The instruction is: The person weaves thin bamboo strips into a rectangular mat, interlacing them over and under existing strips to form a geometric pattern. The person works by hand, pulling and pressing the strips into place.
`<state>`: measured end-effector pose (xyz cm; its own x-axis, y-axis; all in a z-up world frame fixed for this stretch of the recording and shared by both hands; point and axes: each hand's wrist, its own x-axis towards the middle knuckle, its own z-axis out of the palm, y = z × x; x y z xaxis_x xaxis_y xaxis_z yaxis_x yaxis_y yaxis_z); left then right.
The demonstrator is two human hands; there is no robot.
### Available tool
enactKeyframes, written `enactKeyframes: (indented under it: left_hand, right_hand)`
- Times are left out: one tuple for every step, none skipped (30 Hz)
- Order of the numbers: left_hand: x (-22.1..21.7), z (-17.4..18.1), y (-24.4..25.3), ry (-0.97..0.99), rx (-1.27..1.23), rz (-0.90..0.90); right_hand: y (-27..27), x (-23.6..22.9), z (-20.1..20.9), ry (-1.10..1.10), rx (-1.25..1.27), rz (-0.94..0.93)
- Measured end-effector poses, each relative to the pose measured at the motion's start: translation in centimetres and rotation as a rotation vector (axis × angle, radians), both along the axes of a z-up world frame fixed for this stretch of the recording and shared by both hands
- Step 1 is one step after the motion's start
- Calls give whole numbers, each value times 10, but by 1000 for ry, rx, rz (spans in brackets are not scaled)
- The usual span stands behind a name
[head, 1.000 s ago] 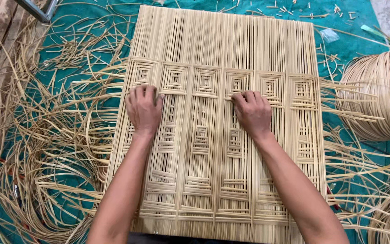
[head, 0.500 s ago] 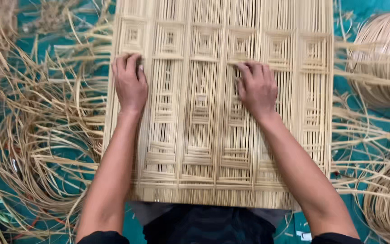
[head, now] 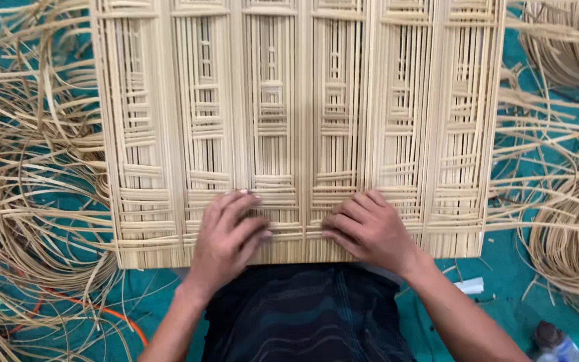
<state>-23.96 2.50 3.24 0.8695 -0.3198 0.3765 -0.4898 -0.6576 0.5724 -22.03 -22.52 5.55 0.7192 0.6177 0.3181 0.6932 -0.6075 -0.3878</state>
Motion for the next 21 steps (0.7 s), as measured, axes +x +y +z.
enactKeyframes:
  left_hand:
    - [-5,-3,-5,-25,23,11]
    - [-7,-6,-9,-58,46,22]
    - [-6,-6,-11,-60,46,17]
    - [-6,-6,-13,-77,53,33]
    - [-5,-6,-15,-94,60,49]
    - [-5,-6,-16,-95,60,51]
    - [-5,-5,-18,-111,89,36]
    - [-4,-5,-18,-130,122,20]
    - [-2,-2,-20,-133,125,22]
    - [-2,0,-22,-120,154,17]
    - [-2,3,-23,-106,184,13]
    - [-2,0,-24,-107,189,22]
    - [-2,-2,-24,-85,195,13]
    - [-3,-3,-20,-57,216,23]
    - [0,-4,-24,-53,235,50]
    - [2,-4,-24,-33,261,50]
    - [3,-5,-22,-11,285,51]
    - [5,-5,-20,-4,309,93]
    - [9,-4,-17,-22,283,120]
    - [16,-4,-18,-47,245,132]
    - [18,-5,-16,-48,258,160]
  right_hand:
    - [1,-2,-1,-28,-2,-9]
    - [2,-1,-2,-65,-4,-18]
    - [5,-1,1,-67,-3,-23]
    - [7,0,3,-96,9,-17]
    - [10,1,5,-125,22,-10]
    - [11,2,7,-126,22,-8]
    - [13,3,9,-149,12,9]
    - [16,5,11,-174,4,25]
    - [15,6,7,-177,7,26]
    - [15,7,3,-190,-2,33]
    - [15,7,-1,-203,-10,39]
    - [15,8,-1,-205,-5,48]
    - [16,9,-1,-205,-22,42]
    - [21,13,-2,-204,-22,54]
    - [21,12,2,-204,-1,81]
    - [23,13,5,-152,-5,41]
    - [27,13,8,-98,-12,3]
    - [27,13,7,-97,14,45]
    - [27,13,6,-82,-32,12]
    - [24,14,6,-71,-90,-36]
    - [25,17,3,-76,-76,-9]
